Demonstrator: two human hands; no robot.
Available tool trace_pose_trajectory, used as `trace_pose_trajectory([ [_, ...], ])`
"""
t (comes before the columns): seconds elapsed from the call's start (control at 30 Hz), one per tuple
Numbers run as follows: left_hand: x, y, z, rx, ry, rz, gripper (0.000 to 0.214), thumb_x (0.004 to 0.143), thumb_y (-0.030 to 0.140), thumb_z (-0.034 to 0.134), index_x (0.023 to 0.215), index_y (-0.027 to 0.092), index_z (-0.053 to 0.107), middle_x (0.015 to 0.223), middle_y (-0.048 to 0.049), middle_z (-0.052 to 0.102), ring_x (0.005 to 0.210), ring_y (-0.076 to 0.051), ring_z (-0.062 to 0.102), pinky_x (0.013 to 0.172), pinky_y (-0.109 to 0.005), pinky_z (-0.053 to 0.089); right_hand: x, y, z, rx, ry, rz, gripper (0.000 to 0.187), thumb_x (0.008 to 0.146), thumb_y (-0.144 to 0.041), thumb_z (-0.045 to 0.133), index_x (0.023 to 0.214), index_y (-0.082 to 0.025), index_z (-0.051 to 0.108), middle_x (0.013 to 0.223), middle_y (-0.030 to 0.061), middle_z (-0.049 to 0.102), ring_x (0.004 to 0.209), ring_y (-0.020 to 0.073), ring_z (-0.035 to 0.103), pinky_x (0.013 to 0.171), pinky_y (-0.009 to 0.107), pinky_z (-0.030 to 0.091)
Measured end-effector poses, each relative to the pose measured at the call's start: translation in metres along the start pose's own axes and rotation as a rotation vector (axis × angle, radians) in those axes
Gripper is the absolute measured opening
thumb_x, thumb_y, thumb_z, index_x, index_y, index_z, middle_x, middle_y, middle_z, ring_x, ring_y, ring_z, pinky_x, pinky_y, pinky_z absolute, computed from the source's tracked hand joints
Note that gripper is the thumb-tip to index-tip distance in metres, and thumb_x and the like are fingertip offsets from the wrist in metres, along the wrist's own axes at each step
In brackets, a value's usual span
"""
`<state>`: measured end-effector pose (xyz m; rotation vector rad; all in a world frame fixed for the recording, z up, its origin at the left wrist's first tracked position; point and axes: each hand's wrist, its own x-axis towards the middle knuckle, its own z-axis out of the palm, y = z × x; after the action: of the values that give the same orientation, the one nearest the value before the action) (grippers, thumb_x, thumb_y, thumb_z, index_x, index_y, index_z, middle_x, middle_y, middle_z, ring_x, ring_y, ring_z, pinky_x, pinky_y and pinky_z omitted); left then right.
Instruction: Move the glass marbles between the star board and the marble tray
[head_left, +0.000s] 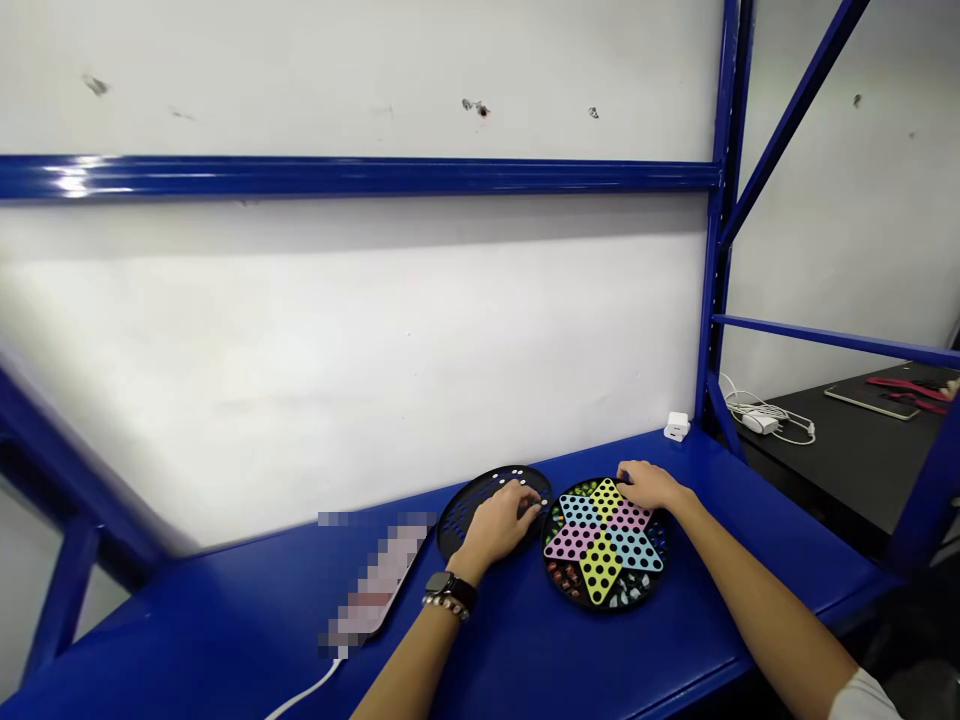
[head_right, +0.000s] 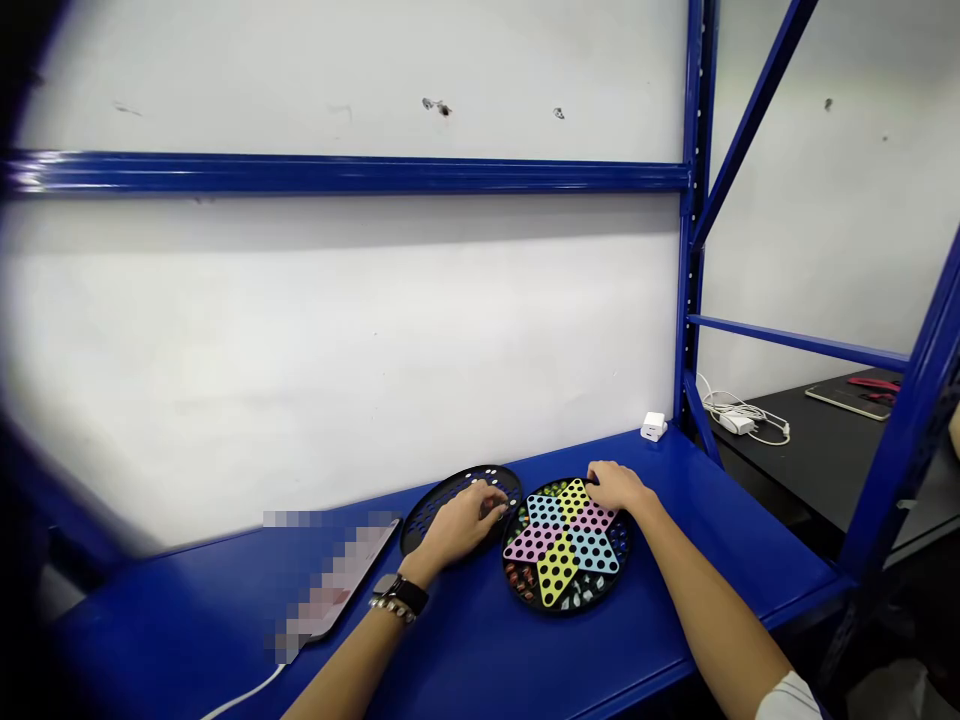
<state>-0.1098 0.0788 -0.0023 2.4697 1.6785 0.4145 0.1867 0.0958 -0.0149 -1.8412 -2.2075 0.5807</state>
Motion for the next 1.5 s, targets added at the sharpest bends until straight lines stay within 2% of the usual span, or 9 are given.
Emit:
trace_pose_trajectory([
  [0.13, -0.001, -0.002, 0.002, 0.024, -0.05, 0.014, 0.024, 0.091, 0.03, 0.053, 0.108, 0.026, 0.07, 0.11, -0.0042, 0.066, 0.096, -0.02, 0.065, 0.079, -0.028, 0.048, 0.0, 0.001, 0.0, -0.001, -0.004, -0.002, 0.026, 0.086, -0.034, 0.051, 0.107, -0.023, 0.062, 0.112, 0.0091, 0.066, 0.1, 0.0259, 0.061, 0.074, 0.032, 0.042],
  [0.33, -0.003, 0.012, -0.001, -0.022, 0.039, 0.075, 0.028, 0.093, 0.03, 0.048, 0.114, 0.024, 0.066, 0.11, -0.0053, 0.064, 0.095, -0.019, 0.065, 0.08, -0.028, 0.047, 0.001, 0.003, 0.001, 0.005, 0.001, -0.015, 0.027, 0.086, -0.034, 0.05, 0.107, -0.022, 0.062, 0.113, 0.0096, 0.066, 0.099, 0.0257, 0.061, 0.074, 0.032, 0.042],
  [0.53, -0.006, 0.026, 0.003, 0.011, -0.036, 0.15, 0.024, 0.091, 0.031, 0.051, 0.107, 0.026, 0.068, 0.103, -0.0037, 0.064, 0.088, -0.019, 0.064, 0.078, -0.028, 0.046, 0.001, 0.002, 0.001, -0.003, -0.008, -0.01, 0.027, 0.087, -0.034, 0.05, 0.109, -0.023, 0.061, 0.115, 0.0093, 0.066, 0.1, 0.0258, 0.061, 0.075, 0.032, 0.042],
  [0.63, -0.006, 0.026, 0.004, 0.052, -0.033, 0.118, 0.026, 0.091, 0.029, 0.05, 0.111, 0.027, 0.067, 0.105, -0.0039, 0.063, 0.088, -0.019, 0.064, 0.076, -0.027, 0.045, 0.0, 0.001, 0.001, -0.007, -0.009, -0.007, 0.027, 0.087, -0.033, 0.05, 0.109, -0.022, 0.061, 0.115, 0.0096, 0.066, 0.101, 0.0263, 0.061, 0.076, 0.032, 0.042],
  [0.93, -0.005, 0.02, 0.009, 0.044, -0.07, 0.165, 0.022, 0.093, 0.035, 0.05, 0.1, 0.028, 0.07, 0.097, -0.0028, 0.063, 0.085, -0.018, 0.063, 0.072, -0.026, 0.044, -0.001, 0.0, -0.001, -0.002, -0.015, -0.008, 0.029, 0.086, -0.034, 0.05, 0.11, -0.023, 0.061, 0.116, 0.0103, 0.065, 0.102, 0.027, 0.06, 0.077, 0.033, 0.042],
  [1.07, -0.002, 0.018, 0.004, -0.029, 0.018, 0.127, 0.023, 0.093, 0.035, 0.049, 0.101, 0.025, 0.067, 0.101, -0.0038, 0.065, 0.088, -0.018, 0.063, 0.075, -0.027, 0.045, -0.001, 0.0, -0.001, -0.006, -0.018, -0.013, 0.029, 0.087, -0.034, 0.049, 0.111, -0.023, 0.061, 0.118, 0.0102, 0.065, 0.102, 0.0272, 0.061, 0.077, 0.033, 0.043],
  [1.2, 0.001, 0.002, -0.004, -0.063, 0.099, -0.014, 0.022, 0.091, 0.035, 0.049, 0.102, 0.023, 0.064, 0.102, -0.004, 0.068, 0.094, -0.02, 0.063, 0.076, -0.028, 0.046, -0.002, -0.001, -0.001, -0.013, -0.016, -0.003, 0.03, 0.086, -0.034, 0.049, 0.111, -0.023, 0.061, 0.116, 0.0105, 0.065, 0.101, 0.0271, 0.061, 0.077, 0.033, 0.043],
  [1.33, 0.001, -0.019, -0.007, -0.075, -0.01, -0.07, 0.02, 0.086, 0.032, 0.053, 0.095, 0.021, 0.067, 0.098, -0.0042, 0.071, 0.091, -0.021, 0.065, 0.075, -0.028, 0.046, -0.003, -0.003, -0.002, -0.009, -0.021, -0.002, 0.028, 0.087, -0.034, 0.049, 0.11, -0.023, 0.061, 0.116, 0.0103, 0.065, 0.101, 0.0269, 0.061, 0.076, 0.033, 0.043],
  [1.5, 0.0, -0.024, -0.01, -0.124, -0.139, -0.023, 0.016, 0.075, 0.025, 0.058, 0.085, 0.021, 0.07, 0.083, -0.0006, 0.072, 0.077, -0.017, 0.066, 0.069, -0.025, 0.046, -0.003, -0.003, -0.002, -0.015, -0.015, -0.002, 0.027, 0.088, -0.033, 0.049, 0.109, -0.023, 0.061, 0.115, 0.0095, 0.066, 0.1, 0.0259, 0.061, 0.076, 0.032, 0.042],
])
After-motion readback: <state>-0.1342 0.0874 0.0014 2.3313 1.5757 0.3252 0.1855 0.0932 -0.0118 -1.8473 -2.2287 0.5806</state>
